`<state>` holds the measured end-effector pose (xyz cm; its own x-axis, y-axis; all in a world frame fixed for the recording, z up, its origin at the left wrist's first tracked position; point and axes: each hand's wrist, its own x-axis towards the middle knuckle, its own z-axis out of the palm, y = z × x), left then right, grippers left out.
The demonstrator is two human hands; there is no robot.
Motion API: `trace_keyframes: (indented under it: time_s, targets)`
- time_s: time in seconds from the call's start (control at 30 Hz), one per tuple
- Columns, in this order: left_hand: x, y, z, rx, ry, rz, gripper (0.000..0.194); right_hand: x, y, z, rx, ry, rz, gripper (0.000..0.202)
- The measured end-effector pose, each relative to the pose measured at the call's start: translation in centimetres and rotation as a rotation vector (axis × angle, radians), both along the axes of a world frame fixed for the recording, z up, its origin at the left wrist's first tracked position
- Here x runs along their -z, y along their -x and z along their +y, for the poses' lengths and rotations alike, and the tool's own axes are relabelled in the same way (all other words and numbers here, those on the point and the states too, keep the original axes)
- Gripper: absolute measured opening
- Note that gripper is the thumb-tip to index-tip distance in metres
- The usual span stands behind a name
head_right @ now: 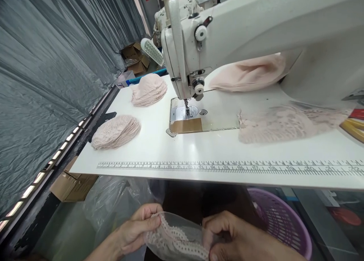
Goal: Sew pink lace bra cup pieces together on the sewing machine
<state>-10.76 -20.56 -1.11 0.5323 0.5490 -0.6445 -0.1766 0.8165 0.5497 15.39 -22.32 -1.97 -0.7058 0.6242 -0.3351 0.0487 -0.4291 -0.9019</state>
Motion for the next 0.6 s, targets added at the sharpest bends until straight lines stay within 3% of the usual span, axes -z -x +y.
trace_keyframes:
  time_s: [0.23, 0.37, 0.43, 0.53, 0.6]
  targets:
    - [0.0, -1.0, -0.5, 0.009, 0.007, -0.020, 0.034, 0.8, 1.4, -0.2, 0.067, 0.038, 0.012, 0.041]
    - [-0.5, -1.4, -0.7, 0.141, -0.034, 0.022, 0.046, 1.0, 1.1, 0.0, 0.059, -0.011, -0.029, 0.040]
    - [-0.7, -1.8, -0.8, 0.196, -0.070, 0.049, 0.049, 1.0, 0.7, -0.4, 0.142, -0.181, -0.176, 0.027]
    - [-1.0, -2.6, -0.7, 0.194, -0.126, 0.078, 0.051, 0.7, 0.6, -1.9, 0.451, -0.725, -0.441, 0.021]
    - [-1.1, -3.0, -0.6, 0.185, -0.155, 0.086, 0.051, 0.5, 1.2, -2.8, 0.555, -1.038, -0.522, 0.023]
